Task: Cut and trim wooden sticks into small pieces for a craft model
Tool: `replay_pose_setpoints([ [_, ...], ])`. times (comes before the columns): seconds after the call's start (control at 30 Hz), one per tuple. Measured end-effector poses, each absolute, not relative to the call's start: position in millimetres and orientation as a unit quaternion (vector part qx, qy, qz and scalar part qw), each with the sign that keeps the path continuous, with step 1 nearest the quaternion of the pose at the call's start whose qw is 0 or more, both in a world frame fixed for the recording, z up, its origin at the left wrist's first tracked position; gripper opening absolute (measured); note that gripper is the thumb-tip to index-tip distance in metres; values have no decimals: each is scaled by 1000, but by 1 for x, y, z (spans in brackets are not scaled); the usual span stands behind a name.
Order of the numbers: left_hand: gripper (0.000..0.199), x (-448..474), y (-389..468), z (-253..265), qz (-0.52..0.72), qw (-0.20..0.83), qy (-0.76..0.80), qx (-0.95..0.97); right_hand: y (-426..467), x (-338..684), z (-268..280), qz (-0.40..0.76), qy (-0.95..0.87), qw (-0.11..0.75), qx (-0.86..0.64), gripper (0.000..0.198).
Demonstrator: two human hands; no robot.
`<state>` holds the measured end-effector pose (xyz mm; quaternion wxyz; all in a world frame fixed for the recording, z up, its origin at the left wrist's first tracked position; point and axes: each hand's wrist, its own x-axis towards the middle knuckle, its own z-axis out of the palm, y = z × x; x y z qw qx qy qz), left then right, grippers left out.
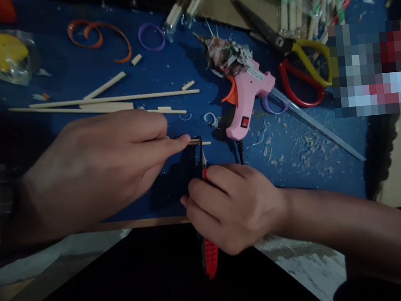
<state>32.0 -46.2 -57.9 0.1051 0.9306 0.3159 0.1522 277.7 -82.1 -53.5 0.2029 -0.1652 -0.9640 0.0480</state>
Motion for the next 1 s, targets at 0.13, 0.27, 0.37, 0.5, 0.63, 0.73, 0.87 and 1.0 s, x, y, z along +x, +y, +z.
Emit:
replay_pose_setpoints([
  [0.13,26,33,-45,-60,138,89,306,938,-82,278,-53,54,-968,195,-150,16],
  [0.27,25,34,-46,-58,129,65,292,945,-82,276,-53,49,-967,189,-166,16],
  [0.37,26,34,-46,-55,128,65,298,944,-82,276,-53,49,-968,186,-160,19],
  [0.5,30,32,-46,-55,131,66,302,942,-81,277,-52,48,-965,195,-168,15],
  [0.63,31,32,-46,-58,129,67,302,942,-81,276,-52,51,-967,198,-152,19],
  [0.73,33,34,-46,-60,127,51,293,946,-80,275,-53,43,-965,201,-160,17],
  [0.87,32,34,-45,-61,126,59,297,945,-80,277,-54,42,-966,207,-151,20],
  [1.0,37,33,-46,-60,124,62,284,949,-81,277,-54,42,-966,198,-162,16],
])
